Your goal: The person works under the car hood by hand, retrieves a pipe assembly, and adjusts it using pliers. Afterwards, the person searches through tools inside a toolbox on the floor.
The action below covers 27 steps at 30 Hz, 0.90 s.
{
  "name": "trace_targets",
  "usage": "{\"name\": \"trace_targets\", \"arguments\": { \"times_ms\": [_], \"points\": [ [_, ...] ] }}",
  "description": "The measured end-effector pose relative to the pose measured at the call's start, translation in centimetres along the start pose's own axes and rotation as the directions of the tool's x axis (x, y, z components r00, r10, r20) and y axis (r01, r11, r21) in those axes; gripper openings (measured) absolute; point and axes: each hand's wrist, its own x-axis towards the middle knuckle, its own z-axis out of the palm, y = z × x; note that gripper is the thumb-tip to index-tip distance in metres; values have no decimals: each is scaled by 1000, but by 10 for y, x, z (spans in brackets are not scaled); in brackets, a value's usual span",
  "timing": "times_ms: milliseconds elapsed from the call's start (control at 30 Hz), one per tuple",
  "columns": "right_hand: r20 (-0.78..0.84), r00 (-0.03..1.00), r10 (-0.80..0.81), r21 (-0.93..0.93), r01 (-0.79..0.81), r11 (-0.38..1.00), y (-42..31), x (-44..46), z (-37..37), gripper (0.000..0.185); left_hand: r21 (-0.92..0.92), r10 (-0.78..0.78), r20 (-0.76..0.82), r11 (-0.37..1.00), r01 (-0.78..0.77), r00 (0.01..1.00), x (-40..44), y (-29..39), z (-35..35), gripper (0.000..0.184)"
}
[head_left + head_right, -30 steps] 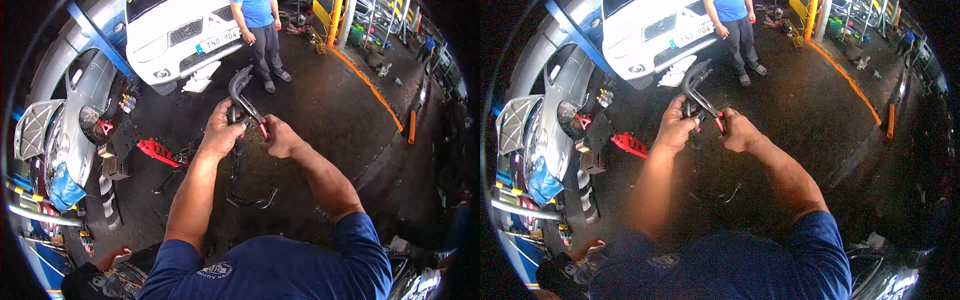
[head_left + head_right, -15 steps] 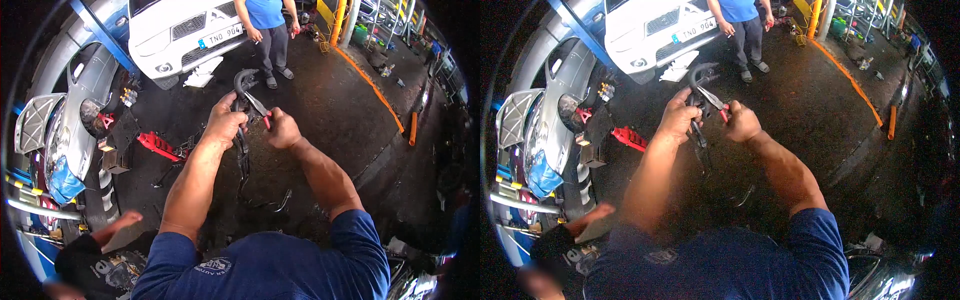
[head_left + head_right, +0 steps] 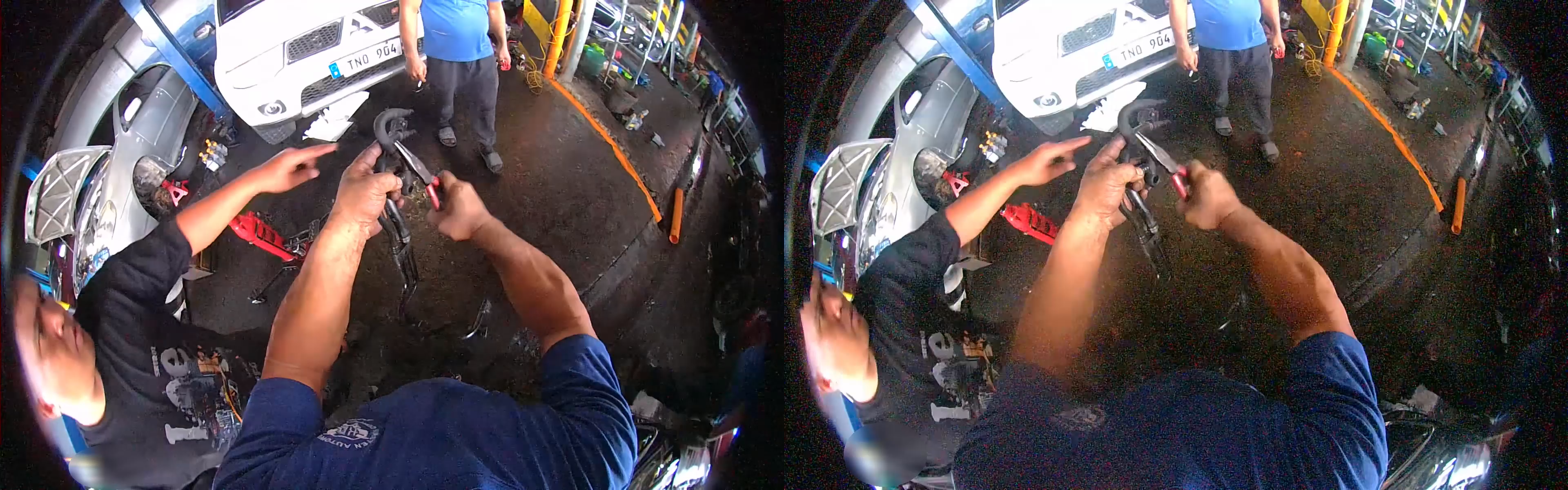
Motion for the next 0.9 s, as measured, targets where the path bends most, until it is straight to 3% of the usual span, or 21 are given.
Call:
{"name": "trace_targets", "arguments": {
  "times_ms": [33, 67, 167, 200, 233, 300, 367, 400, 500, 533, 633, 667, 733, 900],
  "points": [
    [45, 999, 0, 106, -5, 994, -3, -4, 2, 50, 20, 14, 17, 1000, -14, 1000, 1, -1, -1, 55],
    [249, 961, 119, 259, -184, 948, -6, -3, 1, 57, 39, 27, 32, 999, -28, 999, 3, -3, -3, 55],
    [94, 995, 16, 34, -20, 999, -2, -5, 0, 52, 33, 9, 55, 999, -11, 998, -1, -2, -6, 58],
    [-14, 999, 37, -223, -40, 974, -8, -3, -6, 44, 10, 3, 53, 1000, -4, 999, -3, -3, -7, 59],
    [-109, 991, -72, -253, 43, 967, -1, -2, -5, 44, -14, -5, 51, 1000, 5, 999, -5, -5, -9, 60],
    [-96, 993, -64, -233, 40, 972, 0, 1, -4, 43, -48, 11, 43, 999, -9, 999, -9, -5, -8, 62],
    [106, 992, -66, 68, 59, 996, -6, -12, -2, 36, -96, 45, 40, 995, -41, 998, -13, -3, -6, 63],
    [203, 978, 36, 123, -62, 990, -19, -16, -5, 35, -140, 61, 55, 989, -53, 997, -15, -5, -9, 58],
    [162, 983, 88, -65, -78, 995, -27, -15, -9, 38, -143, 122, 68, 983, -111, 990, -18, -6, -15, 59],
    [90, 996, 2, -119, 8, 993, -25, -15, -14, 40, -152, 114, 60, 983, -104, 992, -22, -4, -14, 59],
    [115, 993, 8, -158, 11, 987, -19, -13, -18, 41, -164, 87, 2, 983, -86, 996, -26, -4, -12, 59],
    [239, 970, 36, -82, -17, 997, -19, -16, -19, 43, -212, 108, 15, 972, -103, 994, -24, -1, -13, 59],
    [281, 958, 58, -70, -40, 997, -26, -19, -20, 46, -277, 103, 37, 957, -89, 994, -22, 3, -17, 57],
    [338, 939, 66, 42, -86, 995, -45, -20, -29, 61, -210, 139, 77, 970, -120, 987, -24, 8, -17, 55]
  ]
}}
